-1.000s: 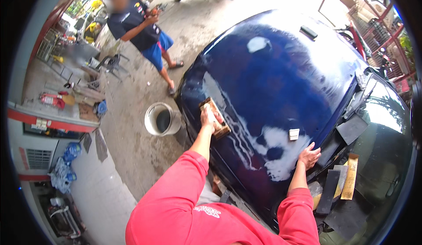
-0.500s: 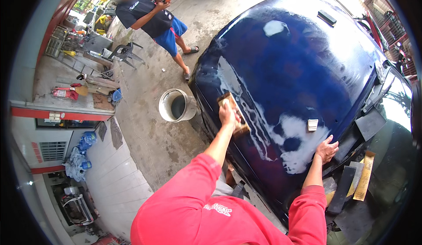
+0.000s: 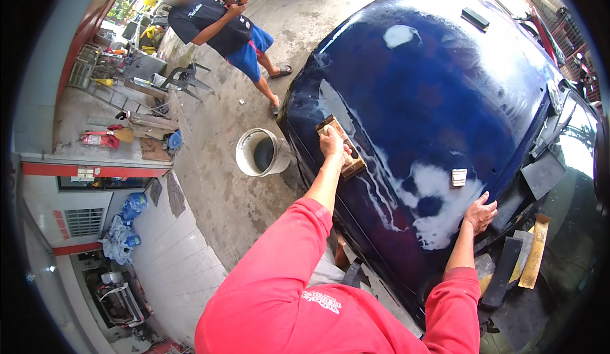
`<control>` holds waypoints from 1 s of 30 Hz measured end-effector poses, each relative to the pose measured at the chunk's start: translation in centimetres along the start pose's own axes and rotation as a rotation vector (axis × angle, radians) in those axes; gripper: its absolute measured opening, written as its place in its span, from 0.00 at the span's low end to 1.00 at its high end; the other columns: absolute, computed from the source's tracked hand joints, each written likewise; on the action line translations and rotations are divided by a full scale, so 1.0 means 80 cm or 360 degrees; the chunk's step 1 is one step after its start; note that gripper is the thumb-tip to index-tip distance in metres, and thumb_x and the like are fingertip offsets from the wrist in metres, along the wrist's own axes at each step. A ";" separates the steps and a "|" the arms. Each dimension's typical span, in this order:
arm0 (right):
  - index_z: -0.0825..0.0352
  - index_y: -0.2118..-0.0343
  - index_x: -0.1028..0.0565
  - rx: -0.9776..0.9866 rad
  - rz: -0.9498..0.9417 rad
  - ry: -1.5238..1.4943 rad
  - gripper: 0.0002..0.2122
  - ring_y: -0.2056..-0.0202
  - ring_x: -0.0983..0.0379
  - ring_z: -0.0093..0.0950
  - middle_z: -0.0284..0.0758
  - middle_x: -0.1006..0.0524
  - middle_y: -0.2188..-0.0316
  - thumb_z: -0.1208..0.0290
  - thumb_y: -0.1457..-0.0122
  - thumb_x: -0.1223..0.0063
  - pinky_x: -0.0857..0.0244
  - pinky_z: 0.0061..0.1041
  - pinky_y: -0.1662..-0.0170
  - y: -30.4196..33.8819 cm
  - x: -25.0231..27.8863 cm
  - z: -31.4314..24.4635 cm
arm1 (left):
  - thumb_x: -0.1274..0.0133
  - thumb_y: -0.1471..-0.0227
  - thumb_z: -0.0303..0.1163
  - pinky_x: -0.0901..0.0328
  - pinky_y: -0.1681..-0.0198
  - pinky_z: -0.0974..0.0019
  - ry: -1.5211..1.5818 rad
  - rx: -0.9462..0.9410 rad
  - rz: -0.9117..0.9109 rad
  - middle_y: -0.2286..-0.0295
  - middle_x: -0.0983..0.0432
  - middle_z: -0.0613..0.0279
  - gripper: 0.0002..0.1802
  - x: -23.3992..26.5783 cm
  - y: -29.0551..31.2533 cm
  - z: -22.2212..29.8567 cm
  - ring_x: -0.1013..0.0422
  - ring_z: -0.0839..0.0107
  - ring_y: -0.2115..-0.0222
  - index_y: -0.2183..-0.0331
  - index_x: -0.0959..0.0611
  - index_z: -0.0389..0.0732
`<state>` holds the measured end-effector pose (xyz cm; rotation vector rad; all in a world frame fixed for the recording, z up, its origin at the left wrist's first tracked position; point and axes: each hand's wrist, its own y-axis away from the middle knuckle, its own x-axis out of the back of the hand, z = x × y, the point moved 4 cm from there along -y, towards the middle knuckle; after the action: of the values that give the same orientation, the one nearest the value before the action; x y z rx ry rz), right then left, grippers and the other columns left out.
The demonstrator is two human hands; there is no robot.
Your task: The person uses a sanding block to rub the hood of a dark blue car in a garage. They repeatedly dip the block into a bucket of liquid and continue buffing the surface. Other people are visible in the background.
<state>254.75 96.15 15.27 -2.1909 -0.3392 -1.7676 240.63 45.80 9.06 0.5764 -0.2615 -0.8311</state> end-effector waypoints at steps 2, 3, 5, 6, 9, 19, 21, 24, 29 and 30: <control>0.64 0.36 0.29 -0.0004 0.0012 0.0026 0.33 0.42 0.25 0.47 0.46 0.24 0.42 0.38 0.28 0.58 0.28 0.48 0.43 0.000 0.001 -0.001 | 0.58 0.26 0.52 0.36 0.93 0.60 0.0038 0.0055 0.0008 0.79 0.26 0.55 0.26 0.001 0.002 -0.004 0.33 0.66 0.92 0.59 0.28 0.34; 0.64 0.35 0.29 0.0009 -0.0004 0.0003 0.33 0.42 0.25 0.47 0.46 0.24 0.42 0.39 0.28 0.58 0.28 0.48 0.43 0.000 0.002 -0.002 | 0.58 0.26 0.52 0.36 0.93 0.60 0.0117 0.0114 -0.0042 0.80 0.26 0.55 0.26 0.003 0.009 -0.009 0.33 0.66 0.92 0.60 0.28 0.34; 0.64 0.35 0.29 -0.0021 -0.0024 -0.0002 0.32 0.42 0.25 0.48 0.46 0.24 0.41 0.39 0.28 0.58 0.28 0.47 0.43 0.000 0.003 -0.002 | 0.58 0.26 0.51 0.37 0.94 0.62 0.0072 0.0070 -0.0051 0.80 0.26 0.54 0.23 0.011 0.025 -0.014 0.33 0.66 0.94 0.55 0.30 0.37; 0.63 0.35 0.29 -0.0032 -0.0007 -0.0015 0.33 0.41 0.25 0.47 0.46 0.24 0.41 0.39 0.28 0.58 0.28 0.47 0.43 0.001 0.004 -0.003 | 0.58 0.26 0.51 0.37 0.94 0.62 0.0051 0.0001 -0.0093 0.80 0.26 0.54 0.22 0.009 0.026 -0.010 0.34 0.66 0.94 0.54 0.30 0.38; 0.63 0.35 0.28 -0.0017 0.0012 -0.0014 0.33 0.42 0.25 0.48 0.46 0.24 0.41 0.38 0.29 0.57 0.27 0.48 0.44 0.003 0.006 -0.004 | 0.56 0.27 0.52 0.38 0.95 0.60 0.0090 0.0121 -0.0116 0.83 0.29 0.55 0.24 0.000 0.020 -0.001 0.34 0.65 0.94 0.58 0.29 0.38; 0.64 0.37 0.27 0.0031 0.0056 -0.0032 0.32 0.43 0.24 0.49 0.47 0.24 0.42 0.40 0.30 0.54 0.28 0.49 0.44 0.002 0.003 -0.003 | 0.57 0.27 0.51 0.36 0.93 0.63 0.0026 0.0241 -0.0038 0.82 0.32 0.61 0.22 0.022 0.057 -0.018 0.36 0.69 0.93 0.59 0.30 0.38; 0.64 0.37 0.28 0.0024 0.0045 -0.0036 0.32 0.43 0.24 0.49 0.47 0.24 0.42 0.40 0.30 0.54 0.28 0.49 0.44 0.002 0.002 -0.003 | 0.55 0.29 0.52 0.36 0.93 0.63 0.0055 0.0001 -0.0158 0.83 0.34 0.62 0.23 0.013 0.050 -0.009 0.37 0.70 0.93 0.59 0.29 0.39; 0.65 0.36 0.28 0.0029 0.0032 -0.0029 0.33 0.42 0.25 0.49 0.47 0.25 0.42 0.39 0.29 0.55 0.28 0.48 0.43 0.003 0.001 -0.003 | 0.56 0.29 0.53 0.33 0.88 0.61 0.0066 -0.0113 -0.0198 0.82 0.29 0.58 0.27 -0.007 0.022 0.011 0.34 0.69 0.90 0.67 0.27 0.36; 0.65 0.36 0.29 0.0043 0.0029 -0.0037 0.33 0.41 0.25 0.48 0.47 0.24 0.42 0.39 0.29 0.56 0.28 0.48 0.43 0.004 0.004 -0.003 | 0.59 0.27 0.50 0.35 0.92 0.61 0.0078 -0.0008 -0.0099 0.79 0.27 0.54 0.25 0.004 0.036 -0.005 0.35 0.68 0.93 0.55 0.28 0.34; 0.65 0.36 0.28 0.0032 0.0020 -0.0035 0.33 0.41 0.26 0.48 0.47 0.24 0.42 0.39 0.29 0.56 0.28 0.48 0.43 0.004 0.005 -0.004 | 0.60 0.27 0.49 0.34 0.92 0.61 0.0081 0.0060 -0.0092 0.79 0.26 0.53 0.24 0.007 0.041 -0.009 0.35 0.68 0.93 0.53 0.29 0.34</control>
<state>254.68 95.73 15.66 -2.1955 -0.3459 -1.7272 243.32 47.36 10.37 0.6421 -0.2156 -0.8673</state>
